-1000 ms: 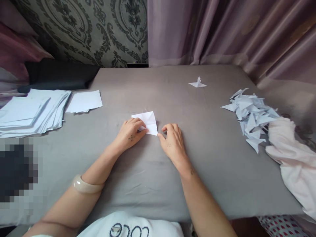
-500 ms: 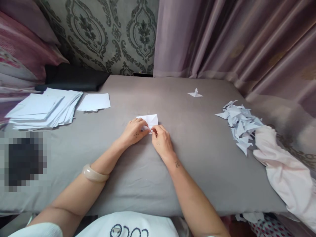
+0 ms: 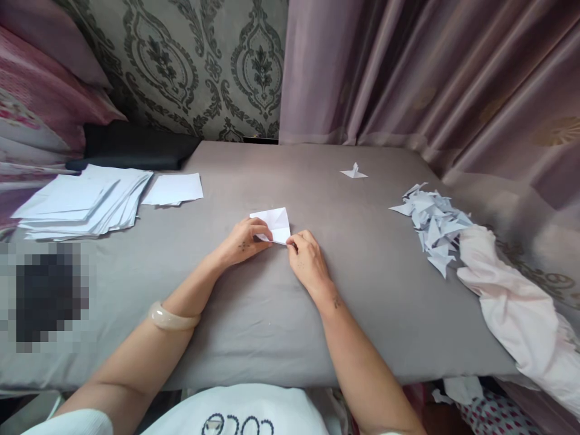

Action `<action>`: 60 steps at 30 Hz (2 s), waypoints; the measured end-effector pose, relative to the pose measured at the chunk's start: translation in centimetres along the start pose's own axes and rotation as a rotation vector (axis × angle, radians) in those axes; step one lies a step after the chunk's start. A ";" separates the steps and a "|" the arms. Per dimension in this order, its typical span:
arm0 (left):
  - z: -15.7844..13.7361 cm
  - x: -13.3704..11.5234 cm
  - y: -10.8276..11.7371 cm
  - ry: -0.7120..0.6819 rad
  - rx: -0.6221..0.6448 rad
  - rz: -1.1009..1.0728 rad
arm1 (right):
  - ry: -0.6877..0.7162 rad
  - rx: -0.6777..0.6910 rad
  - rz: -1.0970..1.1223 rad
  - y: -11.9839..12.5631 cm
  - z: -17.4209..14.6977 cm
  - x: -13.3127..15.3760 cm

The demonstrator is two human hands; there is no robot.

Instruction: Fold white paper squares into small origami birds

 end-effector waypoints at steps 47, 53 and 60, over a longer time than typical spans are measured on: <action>1.4 -0.6 -0.9 0.094 -0.059 0.125 | -0.278 0.112 -0.363 0.3 1.0 -0.1; 1.5 -0.3 -1.2 0.091 -0.056 0.137 | -0.315 0.136 -0.331 0.4 1.2 -0.3; 1.5 -0.6 -1.0 0.108 -0.030 0.149 | -0.386 0.132 -0.189 1.2 1.2 -1.6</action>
Point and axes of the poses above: each hand's wrist, its own z-axis towards the middle knuckle, its own y-axis out of the back of the hand, x = y × z, the point moved 6 cm from there along z, towards the middle knuckle, and after that the axes turned 9 degrees about x, right-handed, at the moved point
